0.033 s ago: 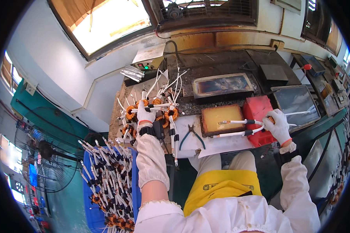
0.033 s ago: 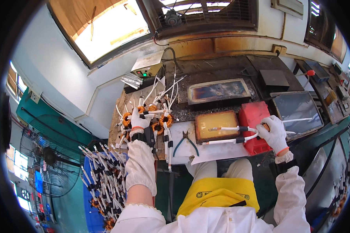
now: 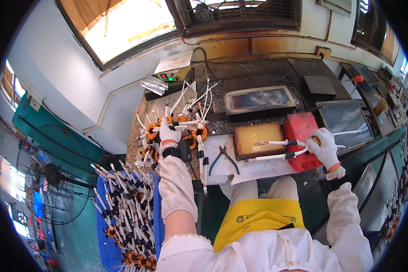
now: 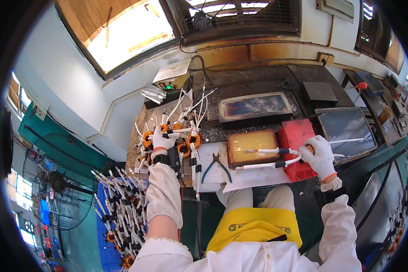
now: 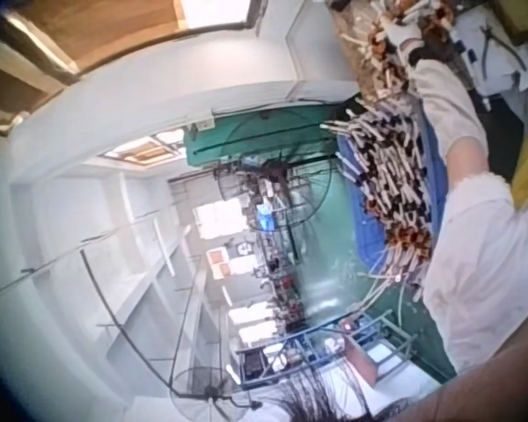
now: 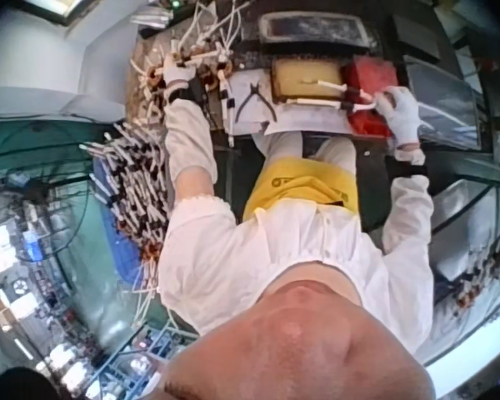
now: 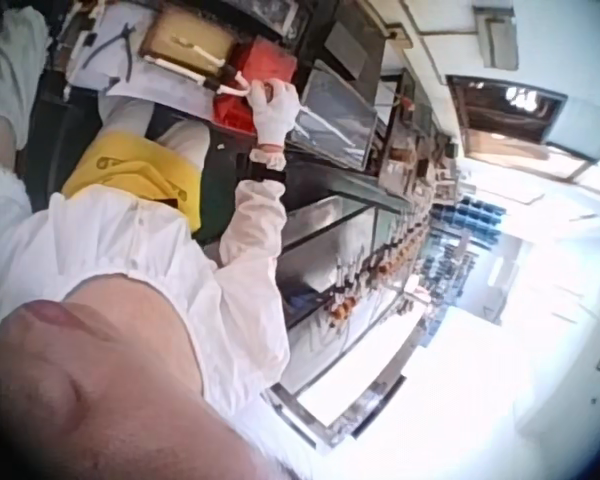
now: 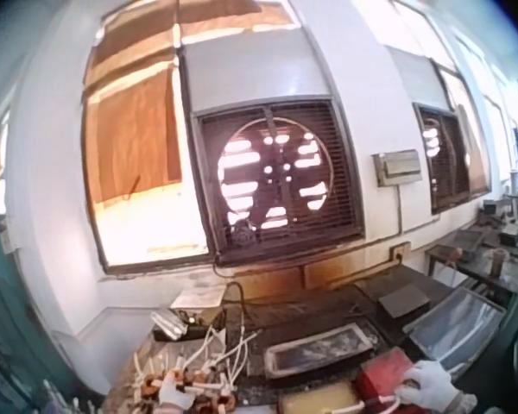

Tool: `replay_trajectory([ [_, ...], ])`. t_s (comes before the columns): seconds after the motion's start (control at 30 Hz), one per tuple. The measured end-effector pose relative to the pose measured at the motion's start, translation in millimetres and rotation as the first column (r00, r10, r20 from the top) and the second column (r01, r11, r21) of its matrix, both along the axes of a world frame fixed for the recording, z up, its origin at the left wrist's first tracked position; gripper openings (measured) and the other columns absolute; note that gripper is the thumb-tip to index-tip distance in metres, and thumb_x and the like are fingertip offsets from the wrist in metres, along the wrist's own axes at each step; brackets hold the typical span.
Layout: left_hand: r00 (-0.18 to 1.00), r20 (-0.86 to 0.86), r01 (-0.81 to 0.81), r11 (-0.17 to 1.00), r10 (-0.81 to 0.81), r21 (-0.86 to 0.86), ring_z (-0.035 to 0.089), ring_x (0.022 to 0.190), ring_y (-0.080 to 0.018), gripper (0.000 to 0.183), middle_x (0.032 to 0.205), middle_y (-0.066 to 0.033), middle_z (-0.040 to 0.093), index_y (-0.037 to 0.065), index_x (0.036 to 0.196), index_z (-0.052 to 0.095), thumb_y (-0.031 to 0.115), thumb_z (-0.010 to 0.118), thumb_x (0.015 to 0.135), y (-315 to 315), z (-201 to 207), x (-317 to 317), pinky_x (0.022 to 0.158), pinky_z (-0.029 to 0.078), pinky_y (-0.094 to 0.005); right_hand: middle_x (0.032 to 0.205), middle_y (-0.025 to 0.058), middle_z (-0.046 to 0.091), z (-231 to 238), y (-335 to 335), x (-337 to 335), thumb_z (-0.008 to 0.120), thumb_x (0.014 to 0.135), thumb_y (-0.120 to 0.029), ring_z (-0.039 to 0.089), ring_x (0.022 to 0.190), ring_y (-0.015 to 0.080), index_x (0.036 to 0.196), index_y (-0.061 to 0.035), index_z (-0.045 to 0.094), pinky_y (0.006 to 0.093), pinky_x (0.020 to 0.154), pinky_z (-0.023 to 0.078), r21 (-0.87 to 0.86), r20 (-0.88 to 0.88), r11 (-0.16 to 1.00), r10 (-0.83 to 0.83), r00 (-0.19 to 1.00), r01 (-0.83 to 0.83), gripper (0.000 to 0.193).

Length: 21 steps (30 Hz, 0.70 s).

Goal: The person picks up a coil assembly, dips its wire ends into a flux container, and then submerges them into a molten solder bath. After soldering, the person places the assembly onto a metal rack and repeats the process with another assembly.

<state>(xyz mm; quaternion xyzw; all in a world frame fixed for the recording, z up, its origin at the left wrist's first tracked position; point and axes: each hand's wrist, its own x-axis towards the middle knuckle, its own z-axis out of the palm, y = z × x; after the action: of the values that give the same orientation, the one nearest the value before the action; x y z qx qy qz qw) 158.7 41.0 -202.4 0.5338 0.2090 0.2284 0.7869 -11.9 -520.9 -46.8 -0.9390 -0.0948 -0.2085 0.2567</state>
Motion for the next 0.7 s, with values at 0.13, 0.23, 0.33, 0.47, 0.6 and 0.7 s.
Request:
replay_trajectory([
  [0.13, 0.998, -0.033, 0.021, 0.8, -0.051, -0.6, 0.061, 0.081, -0.0237, 0.03, 0.091, -0.0086, 0.06, 0.008, 0.098, 0.054, 0.035, 0.06, 0.088, -19.2, 45.5, 14.8, 0.068, 0.054, -0.0359, 0.081, 0.012, 0.057, 1.6, -7.6, -6.9, 0.072, 0.072, -0.02, 0.057, 0.078, 0.0314, 0.081, -0.0057, 0.062, 0.041, 0.069, 0.044, 0.055, -0.021, 0.998, -0.03, 0.999, 0.031, 0.02],
  [0.23, 0.978, 0.099, 0.199, 0.66, -0.186, -0.724, 0.06, 0.074, -0.0222, 0.018, 0.086, -0.0087, 0.059, 0.007, 0.091, 0.054, 0.025, 0.054, 0.091, 76.4, 21.4, 3.0, 0.064, 0.054, -0.0346, 0.081, 0.0122, 0.057, 4.2, 6.6, -0.3, 0.072, 0.071, -0.019, 0.057, 0.077, 0.0317, 0.081, -0.0057, 0.062, 0.041, 0.069, 0.044, 0.056, -0.002, 0.998, 0.036, 0.999, -0.036, 0.02],
  [0.33, 0.861, 0.029, 0.508, 0.859, -0.507, -0.069, 0.059, 0.069, -0.0182, 0.011, 0.077, -0.0061, 0.058, 0.002, 0.086, 0.053, 0.01, 0.048, 0.092, 78.8, 31.4, -0.3, 0.062, 0.053, -0.0309, 0.082, 0.0124, 0.057, 2.6, 3.0, -0.6, 0.072, 0.072, -0.02, 0.056, 0.078, 0.032, 0.081, -0.006, 0.062, 0.041, 0.069, 0.044, 0.01, 0.031, 0.999, 0.045, 0.999, -0.045, 0.02],
  [0.47, 0.99, 0.092, 0.134, 0.932, -0.109, -0.338, 0.057, 0.068, -0.013, 0.007, 0.075, -0.0014, 0.056, 0.007, 0.085, 0.054, 0.006, 0.051, 0.092, -10.2, 77.1, -34.7, 0.062, 0.05, -0.0262, 0.082, 0.0125, 0.057, -0.1, -10.2, -8.3, 0.072, 0.072, -0.021, 0.057, 0.079, 0.032, 0.083, -0.0066, 0.062, 0.0408, 0.069, 0.044, -0.013, 0.014, 0.999, -0.032, 0.999, 0.032, 0.02],
  [0.6, 0.972, 0.155, 0.187, 0.98, -0.176, -0.062, 0.058, 0.068, -0.0149, 0.003, 0.077, -0.0024, 0.057, 0.008, 0.087, 0.056, 0.008, 0.055, 0.09, -23.8, 125.8, -95.0, 0.061, 0.051, -0.0279, 0.089, 0.0126, 0.057, 2.9, -2.5, -8.2, 0.071, 0.073, -0.022, 0.055, 0.087, 0.032, 0.088, -0.0065, 0.062, 0.0411, 0.076, 0.044, 0.001, 0.033, 1.0, 0.004, 0.999, -0.004, 0.024],
  [0.7, 0.96, 0.029, 0.273, 0.957, -0.277, 0.099, 0.058, 0.066, -0.0131, 0.011, 0.079, -0.0019, 0.058, 0.008, 0.098, 0.06, 0.015, 0.055, 0.091, -52.5, 160.7, -132.1, 0.057, 0.049, -0.0253, 0.1, 0.0132, 0.057, 0.0, -1.0, -12.2, 0.07, 0.073, -0.022, 0.053, 0.097, 0.0329, 0.097, -0.0064, 0.06, 0.0417, 0.085, 0.042, -0.083, 0.135, 0.996, -0.022, 0.991, 0.033, 0.031],
])
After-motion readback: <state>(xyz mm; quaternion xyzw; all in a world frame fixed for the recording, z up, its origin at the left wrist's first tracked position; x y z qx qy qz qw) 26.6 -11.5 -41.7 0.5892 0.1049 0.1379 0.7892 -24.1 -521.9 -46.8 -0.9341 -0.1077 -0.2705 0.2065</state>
